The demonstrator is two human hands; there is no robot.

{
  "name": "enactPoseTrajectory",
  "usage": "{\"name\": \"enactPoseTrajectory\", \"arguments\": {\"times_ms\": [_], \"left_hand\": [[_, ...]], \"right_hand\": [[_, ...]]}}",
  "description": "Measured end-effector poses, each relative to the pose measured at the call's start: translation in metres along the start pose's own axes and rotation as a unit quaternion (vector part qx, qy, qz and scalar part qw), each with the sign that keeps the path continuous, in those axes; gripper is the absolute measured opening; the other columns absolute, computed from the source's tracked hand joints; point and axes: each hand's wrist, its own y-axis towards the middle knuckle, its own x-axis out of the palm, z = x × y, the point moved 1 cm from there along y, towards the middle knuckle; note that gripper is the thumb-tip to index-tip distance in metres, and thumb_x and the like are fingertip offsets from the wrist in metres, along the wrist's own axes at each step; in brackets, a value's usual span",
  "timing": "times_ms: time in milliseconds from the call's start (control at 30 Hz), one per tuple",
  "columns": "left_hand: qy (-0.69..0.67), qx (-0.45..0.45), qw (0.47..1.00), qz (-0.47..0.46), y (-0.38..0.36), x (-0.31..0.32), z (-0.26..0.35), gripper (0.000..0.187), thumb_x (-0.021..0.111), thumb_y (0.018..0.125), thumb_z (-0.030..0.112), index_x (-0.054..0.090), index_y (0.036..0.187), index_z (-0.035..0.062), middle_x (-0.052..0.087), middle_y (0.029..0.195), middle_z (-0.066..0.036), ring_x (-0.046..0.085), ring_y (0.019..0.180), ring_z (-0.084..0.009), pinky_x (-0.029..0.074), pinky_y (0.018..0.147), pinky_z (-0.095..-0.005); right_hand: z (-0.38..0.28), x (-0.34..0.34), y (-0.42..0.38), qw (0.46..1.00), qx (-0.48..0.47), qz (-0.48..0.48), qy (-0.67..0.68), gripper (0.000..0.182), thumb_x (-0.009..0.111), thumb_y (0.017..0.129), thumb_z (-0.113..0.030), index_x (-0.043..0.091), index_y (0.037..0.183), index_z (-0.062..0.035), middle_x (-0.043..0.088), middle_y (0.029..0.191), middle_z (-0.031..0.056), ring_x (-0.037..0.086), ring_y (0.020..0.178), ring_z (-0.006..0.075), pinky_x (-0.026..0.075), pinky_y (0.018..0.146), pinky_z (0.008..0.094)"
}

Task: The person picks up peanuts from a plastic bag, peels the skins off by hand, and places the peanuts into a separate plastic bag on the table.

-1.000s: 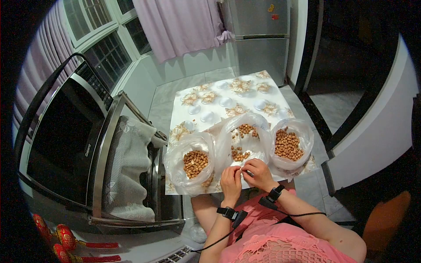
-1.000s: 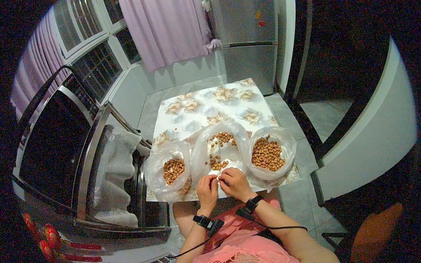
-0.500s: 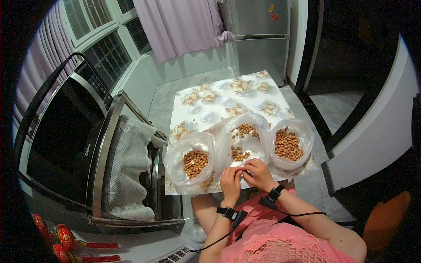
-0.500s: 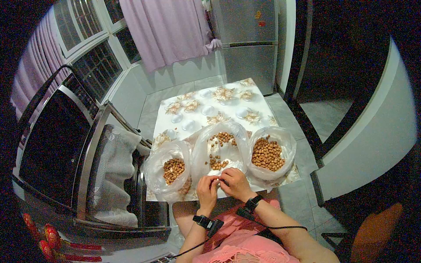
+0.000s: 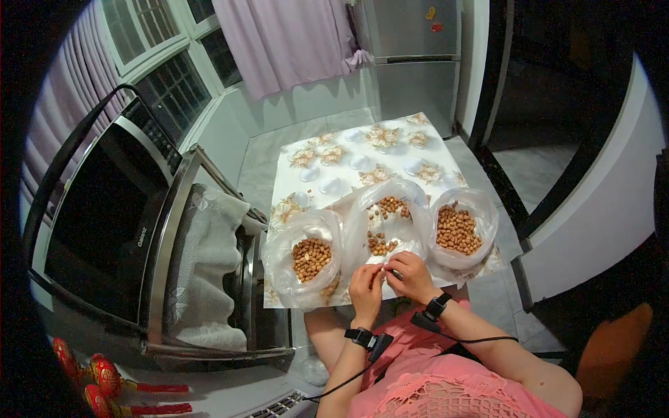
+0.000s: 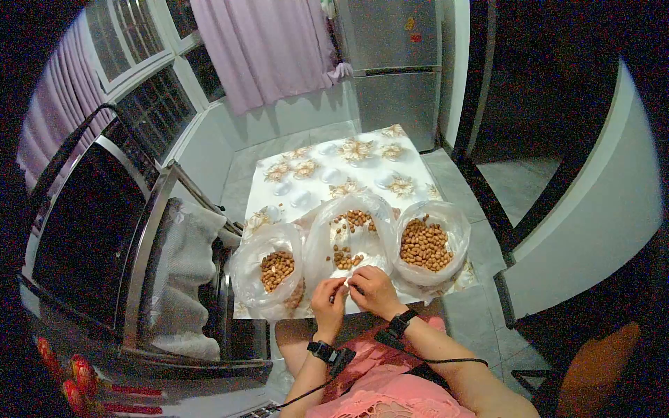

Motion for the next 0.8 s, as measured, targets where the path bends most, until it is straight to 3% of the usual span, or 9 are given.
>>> {"name": "enactPoseTrajectory", "arguments": {"times_ms": [67, 167, 300, 367, 567, 700, 800], "left_hand": [[-0.041, -0.083, 0.996, 0.0, 0.0, -0.001, 0.004, 0.011, 0.072, 0.089, 0.003, 0.072, 0.099, 0.0035, 0.07, 0.092, -0.009, 0.068, 0.081, -0.0235, 0.055, 0.074, -0.034], [-0.061, -0.091, 0.994, 0.007, 0.001, -0.005, 0.011, 0.011, 0.073, 0.088, 0.003, 0.071, 0.099, 0.0031, 0.071, 0.09, -0.008, 0.068, 0.078, -0.0189, 0.055, 0.073, -0.0318], [-0.079, -0.07, 0.994, 0.017, 0.006, -0.027, 0.039, 0.01, 0.074, 0.088, 0.002, 0.07, 0.098, 0.0027, 0.071, 0.088, -0.008, 0.067, 0.079, -0.0187, 0.054, 0.076, -0.0315], [-0.019, -0.016, 0.998, 0.062, 0.012, -0.048, 0.043, 0.008, 0.073, 0.09, 0.003, 0.07, 0.097, 0.0019, 0.069, 0.085, -0.006, 0.065, 0.078, -0.0179, 0.053, 0.076, -0.0309], [0.047, -0.006, 0.984, 0.171, 0.05, -0.103, 0.041, 0.009, 0.073, 0.091, 0.006, 0.07, 0.097, 0.0002, 0.069, 0.085, -0.004, 0.061, 0.077, -0.0138, 0.051, 0.075, -0.0297], [0.058, -0.046, 0.984, 0.163, 0.064, -0.112, 0.031, 0.01, 0.073, 0.092, 0.007, 0.07, 0.097, -0.0004, 0.071, 0.088, -0.004, 0.063, 0.076, -0.0116, 0.051, 0.072, -0.0281], [0.061, -0.034, 0.981, 0.179, 0.067, -0.109, 0.025, 0.009, 0.074, 0.091, 0.008, 0.069, 0.095, 0.0014, 0.068, 0.083, -0.008, 0.062, 0.069, -0.0184, 0.05, 0.066, -0.0318]], "right_hand": [[-0.002, -0.001, 0.001, 1.0, 0.007, -0.004, -0.004, 0.014, 0.072, 0.079, -0.013, 0.067, 0.088, -0.0044, 0.066, 0.093, 0.0113, 0.064, 0.089, 0.0316, 0.052, 0.079, 0.0421], [0.001, 0.0, 0.001, 1.0, 0.003, -0.005, 0.003, 0.012, 0.072, 0.079, -0.012, 0.067, 0.086, -0.0049, 0.066, 0.091, 0.0108, 0.065, 0.089, 0.031, 0.052, 0.079, 0.0417], [-0.001, -0.001, 0.001, 1.0, 0.005, 0.002, 0.0, 0.011, 0.071, 0.079, -0.012, 0.067, 0.086, -0.0055, 0.066, 0.091, 0.0102, 0.065, 0.089, 0.0304, 0.052, 0.08, 0.0413], [0.001, 0.0, 0.0, 1.0, 0.005, -0.004, 0.005, 0.01, 0.071, 0.079, -0.012, 0.067, 0.086, -0.0056, 0.066, 0.091, 0.0101, 0.065, 0.089, 0.03, 0.052, 0.08, 0.041], [0.0, -0.001, 0.0, 1.0, 0.006, -0.01, -0.004, 0.01, 0.071, 0.079, -0.011, 0.067, 0.086, -0.0064, 0.066, 0.091, 0.0092, 0.065, 0.089, 0.0291, 0.052, 0.08, 0.0403], [-0.001, -0.003, 0.001, 1.0, 0.013, -0.005, 0.005, 0.008, 0.071, 0.079, -0.011, 0.068, 0.085, -0.0068, 0.066, 0.09, 0.0083, 0.065, 0.088, 0.0282, 0.052, 0.08, 0.04], [-0.001, -0.002, 0.001, 1.0, 0.008, 0.011, 0.01, 0.007, 0.07, 0.08, -0.011, 0.067, 0.084, -0.0068, 0.065, 0.09, 0.0076, 0.065, 0.087, 0.0277, 0.052, 0.08, 0.0401]]}}
